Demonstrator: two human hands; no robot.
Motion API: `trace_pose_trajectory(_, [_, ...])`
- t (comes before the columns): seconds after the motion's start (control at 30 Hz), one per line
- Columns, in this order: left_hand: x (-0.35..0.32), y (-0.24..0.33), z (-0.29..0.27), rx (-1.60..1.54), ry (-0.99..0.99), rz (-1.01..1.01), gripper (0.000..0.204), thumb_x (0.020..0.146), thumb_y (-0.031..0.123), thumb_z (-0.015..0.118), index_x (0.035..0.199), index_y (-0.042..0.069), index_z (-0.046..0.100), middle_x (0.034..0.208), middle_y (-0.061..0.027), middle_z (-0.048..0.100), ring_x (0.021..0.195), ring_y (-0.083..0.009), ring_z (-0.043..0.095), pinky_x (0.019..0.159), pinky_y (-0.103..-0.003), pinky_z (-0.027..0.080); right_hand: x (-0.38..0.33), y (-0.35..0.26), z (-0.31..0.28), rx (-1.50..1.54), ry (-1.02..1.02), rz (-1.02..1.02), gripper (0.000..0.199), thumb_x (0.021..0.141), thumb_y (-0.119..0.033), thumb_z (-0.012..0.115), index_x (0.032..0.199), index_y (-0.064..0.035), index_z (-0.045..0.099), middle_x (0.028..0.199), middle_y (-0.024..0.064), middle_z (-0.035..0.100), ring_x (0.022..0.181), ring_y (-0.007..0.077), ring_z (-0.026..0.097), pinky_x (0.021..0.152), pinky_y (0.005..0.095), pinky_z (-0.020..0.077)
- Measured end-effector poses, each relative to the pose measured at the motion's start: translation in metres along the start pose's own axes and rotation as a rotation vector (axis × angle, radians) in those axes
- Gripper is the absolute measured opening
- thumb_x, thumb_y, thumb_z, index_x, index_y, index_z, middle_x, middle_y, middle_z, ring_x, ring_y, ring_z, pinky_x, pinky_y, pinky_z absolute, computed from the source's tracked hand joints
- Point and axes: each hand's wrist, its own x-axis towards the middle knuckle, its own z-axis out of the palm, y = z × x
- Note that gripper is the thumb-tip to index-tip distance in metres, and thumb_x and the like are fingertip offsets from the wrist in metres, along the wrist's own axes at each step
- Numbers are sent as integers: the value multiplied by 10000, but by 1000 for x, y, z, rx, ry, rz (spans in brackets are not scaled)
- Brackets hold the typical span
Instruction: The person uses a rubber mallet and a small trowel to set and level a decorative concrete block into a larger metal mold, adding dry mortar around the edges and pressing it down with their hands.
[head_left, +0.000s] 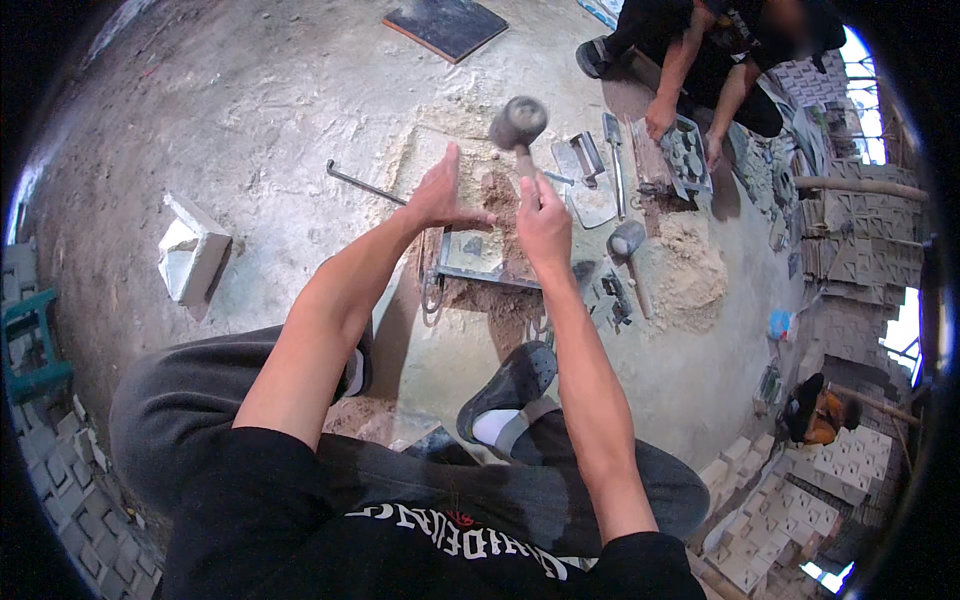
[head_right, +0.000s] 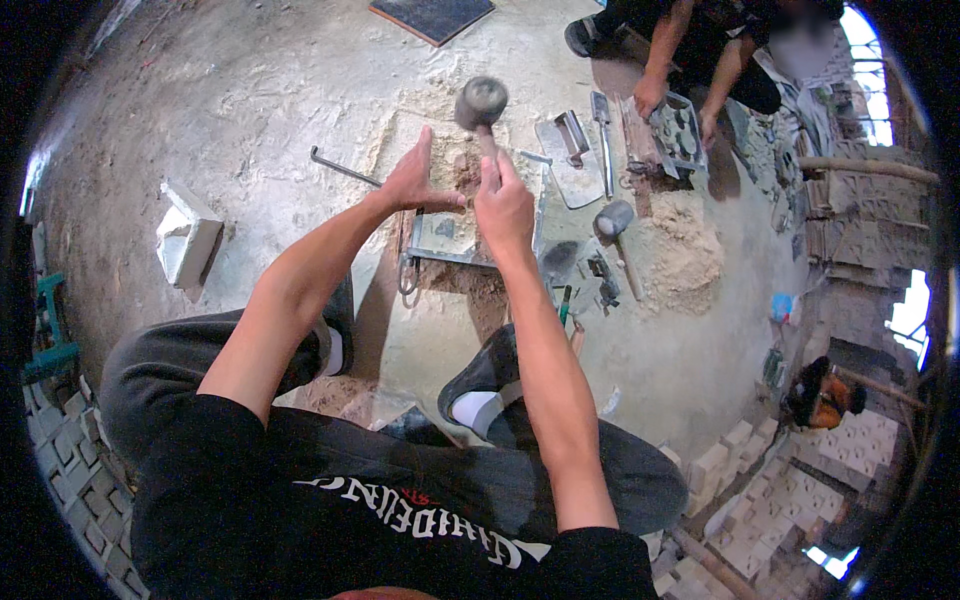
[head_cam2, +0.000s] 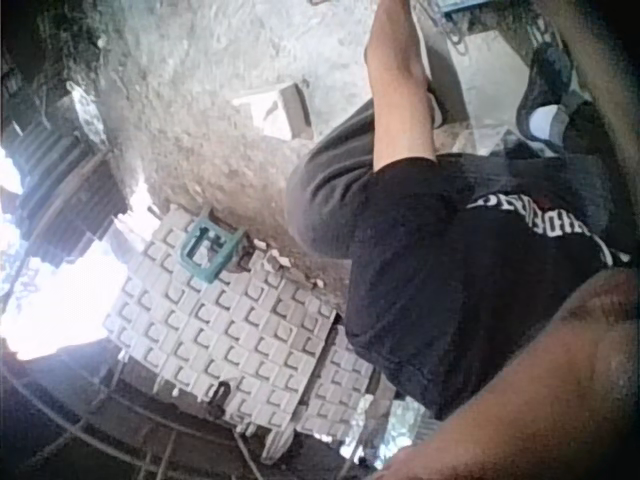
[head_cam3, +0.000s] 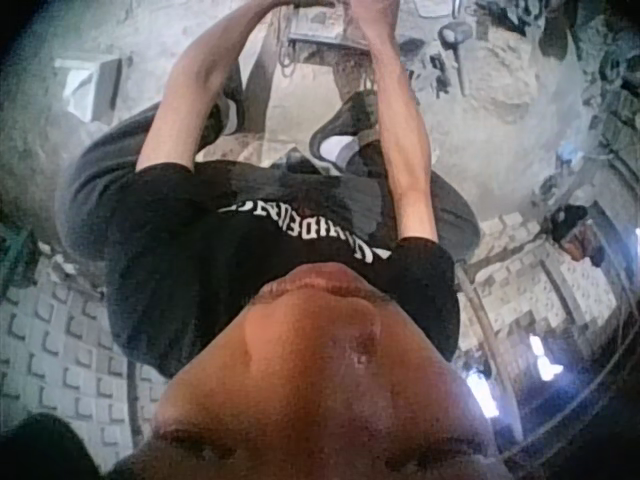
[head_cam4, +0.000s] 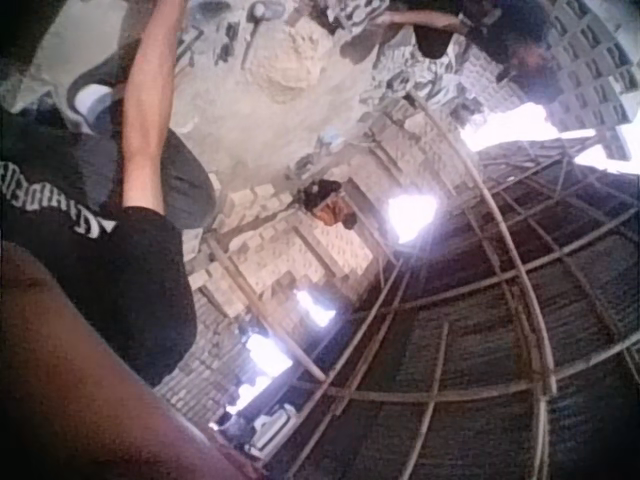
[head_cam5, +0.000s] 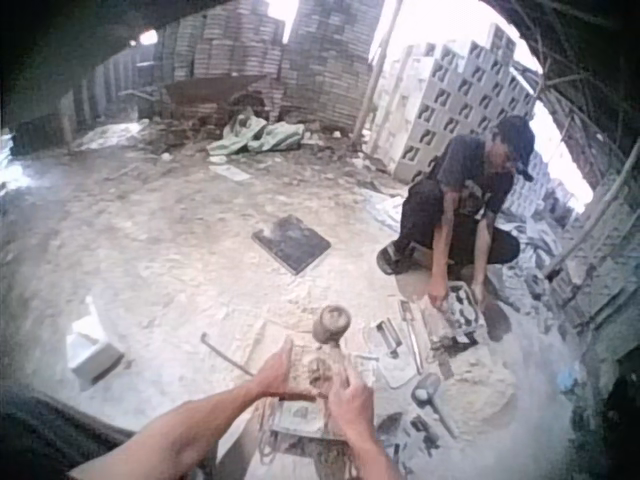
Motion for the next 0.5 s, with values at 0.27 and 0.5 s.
trace_pose_trajectory(0.27, [-4,24,-2,-190,-70,-23,1598,481,748,858,1476,-203,46,1458,-408,357,1366,-475,415,1139,-433,366,-16,23,20,-150,-215,47,472,1006,-452,479,1345,-146,598,1078,292,675,980,492,646,866,511,529])
trace_pose_trajectory(0.5, [-12,25,13,-64,99,-154,1478,583,742,812,1486,-188,102,1518,-394,276,1416,-463,350,1172,-448,316,46,6,-4,131,-181,398,510,1020,-499,472,1354,-129,578,750,138,666,562,224,611,555,409,508])
